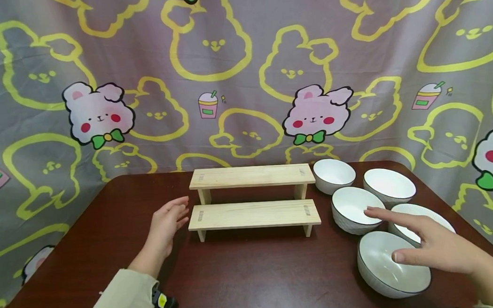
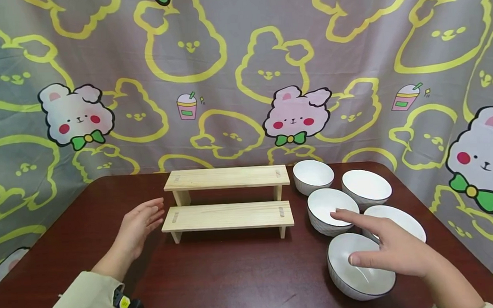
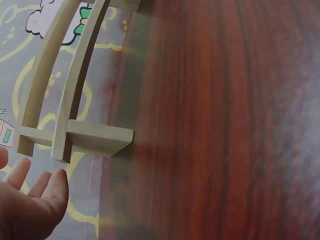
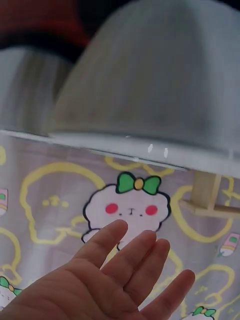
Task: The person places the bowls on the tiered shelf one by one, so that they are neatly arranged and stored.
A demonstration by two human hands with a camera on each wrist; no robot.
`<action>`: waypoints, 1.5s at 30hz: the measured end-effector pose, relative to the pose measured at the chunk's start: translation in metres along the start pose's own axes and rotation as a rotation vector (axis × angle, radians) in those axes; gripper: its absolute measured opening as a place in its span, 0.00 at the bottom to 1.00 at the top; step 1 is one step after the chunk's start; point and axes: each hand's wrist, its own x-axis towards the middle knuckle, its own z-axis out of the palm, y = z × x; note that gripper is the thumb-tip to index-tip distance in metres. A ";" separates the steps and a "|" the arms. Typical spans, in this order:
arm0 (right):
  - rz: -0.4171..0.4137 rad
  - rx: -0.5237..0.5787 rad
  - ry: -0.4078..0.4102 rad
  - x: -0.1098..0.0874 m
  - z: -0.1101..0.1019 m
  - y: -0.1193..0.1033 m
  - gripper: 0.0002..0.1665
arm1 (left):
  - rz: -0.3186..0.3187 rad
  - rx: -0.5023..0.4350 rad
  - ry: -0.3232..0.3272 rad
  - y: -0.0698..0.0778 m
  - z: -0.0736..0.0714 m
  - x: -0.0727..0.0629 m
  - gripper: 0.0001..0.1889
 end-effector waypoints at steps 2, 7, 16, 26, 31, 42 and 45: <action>0.008 0.013 0.001 -0.005 0.004 0.004 0.45 | -0.004 -0.016 -0.010 -0.003 0.002 0.001 0.22; 0.067 0.006 0.002 -0.018 0.016 0.011 0.45 | -0.051 -0.063 -0.045 -0.010 0.007 0.000 0.22; 0.150 -0.043 0.026 -0.033 0.033 0.015 0.46 | -0.145 -0.126 -0.052 -0.015 0.014 0.000 0.24; 0.139 -0.101 0.049 -0.038 0.049 0.022 0.51 | -0.133 -0.176 -0.048 -0.024 0.020 0.001 0.25; 0.131 -0.123 0.059 -0.040 0.053 0.025 0.52 | -0.109 -0.186 -0.041 -0.027 0.025 0.002 0.25; 0.205 -0.167 0.058 -0.037 0.056 0.021 0.53 | -0.099 -0.267 -0.027 -0.032 0.026 0.003 0.24; 0.233 -0.179 0.047 -0.036 0.055 0.019 0.52 | -0.098 -0.278 -0.024 -0.033 0.027 0.004 0.24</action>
